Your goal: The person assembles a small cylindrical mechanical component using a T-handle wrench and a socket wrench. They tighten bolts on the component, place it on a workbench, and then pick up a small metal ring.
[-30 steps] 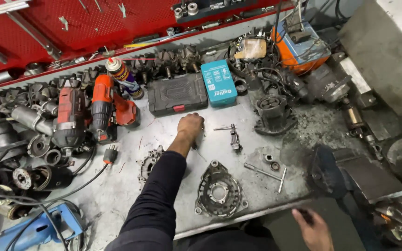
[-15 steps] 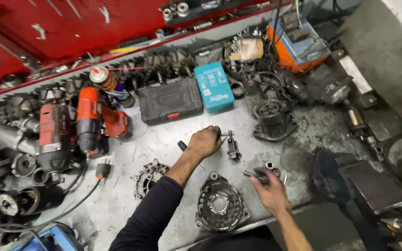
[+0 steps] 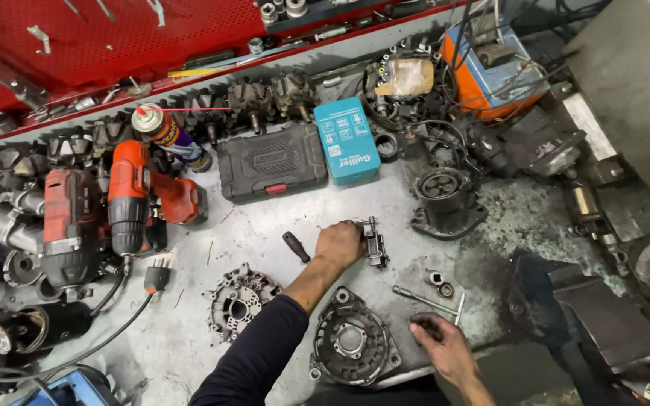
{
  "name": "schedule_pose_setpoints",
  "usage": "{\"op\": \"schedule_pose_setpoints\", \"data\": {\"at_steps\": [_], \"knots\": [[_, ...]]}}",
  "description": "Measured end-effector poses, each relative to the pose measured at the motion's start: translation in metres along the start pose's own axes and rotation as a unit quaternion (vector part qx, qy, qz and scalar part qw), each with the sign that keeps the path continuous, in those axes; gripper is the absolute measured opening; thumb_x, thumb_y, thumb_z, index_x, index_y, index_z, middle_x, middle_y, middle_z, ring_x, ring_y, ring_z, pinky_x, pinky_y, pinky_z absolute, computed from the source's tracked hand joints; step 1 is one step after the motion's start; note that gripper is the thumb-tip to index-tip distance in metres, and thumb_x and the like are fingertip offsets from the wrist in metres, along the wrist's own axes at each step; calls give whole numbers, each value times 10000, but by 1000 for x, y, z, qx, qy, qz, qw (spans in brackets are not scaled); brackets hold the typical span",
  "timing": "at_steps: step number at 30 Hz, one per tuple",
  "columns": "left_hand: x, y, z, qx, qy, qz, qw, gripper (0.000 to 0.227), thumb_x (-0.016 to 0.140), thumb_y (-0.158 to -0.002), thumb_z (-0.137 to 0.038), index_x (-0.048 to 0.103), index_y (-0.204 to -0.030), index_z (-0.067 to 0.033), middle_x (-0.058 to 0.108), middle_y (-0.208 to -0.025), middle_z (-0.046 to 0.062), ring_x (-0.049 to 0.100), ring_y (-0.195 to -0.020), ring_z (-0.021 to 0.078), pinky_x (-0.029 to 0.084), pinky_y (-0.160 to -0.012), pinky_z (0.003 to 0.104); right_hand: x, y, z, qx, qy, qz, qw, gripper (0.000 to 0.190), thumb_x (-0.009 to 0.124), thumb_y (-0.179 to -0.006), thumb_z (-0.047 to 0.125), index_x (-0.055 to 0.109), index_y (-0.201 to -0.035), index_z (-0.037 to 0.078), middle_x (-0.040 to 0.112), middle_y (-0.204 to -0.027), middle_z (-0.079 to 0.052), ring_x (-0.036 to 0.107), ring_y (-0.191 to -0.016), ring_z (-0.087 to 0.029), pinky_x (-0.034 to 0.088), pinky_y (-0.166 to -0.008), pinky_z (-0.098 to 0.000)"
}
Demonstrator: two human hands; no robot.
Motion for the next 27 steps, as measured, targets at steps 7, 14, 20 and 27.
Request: {"op": "schedule_pose_setpoints", "data": {"at_steps": [7, 14, 20, 27], "knots": [[-55, 40, 14, -105, -20, 55, 993, 413, 627, -867, -398, 759, -993, -28, 748, -1072, 197, 717, -1016, 349, 569, -904, 454, -7, 12, 29, -11, -20, 7, 1000, 325, 735, -897, 253, 763, -1145, 45, 784, -948, -46, 685, -849, -125, 550, -770, -293], [-136, 99, -58, -36, 124, 34, 991, 653, 686, -811, -599, 709, -1127, -29, 730, -1092, 210, 690, -1049, 359, 540, -951, 442, 68, 13, 136, 144, -454, 90, 875, 531, 480, -904, 499, 638, -1244, 122, 752, -1141, -41, 697, -935, -199, 532, -720, -324], [-138, 57, -15, -47, 99, -56, 992, 599, 705, -823, -527, 679, -1241, -98, 740, -1156, 142, 689, -1104, 331, 533, -963, 440, 72, -46, 90, 75, -497, 124, 855, 223, 626, -1002, 325, 652, -1099, 125, 655, -927, 9, 540, -743, -123, 409, -609, -268], [-157, -38, -13, -49, -60, -29, 997, 813, 803, -812, -421, 455, -1503, -170, 452, -1548, 103, 519, -1363, 340, 445, -1120, 461, 38, -12, 66, 74, -459, 73, 882, 192, 644, -952, 276, 656, -1054, 114, 634, -871, -6, 524, -720, -137, 422, -612, -299]]}}
Point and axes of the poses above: each hand's wrist, its own y-axis away from the middle knuckle, its own x-axis out of the palm, z = x × y, the point moved 9 cm from there along -y, towards the middle knuckle
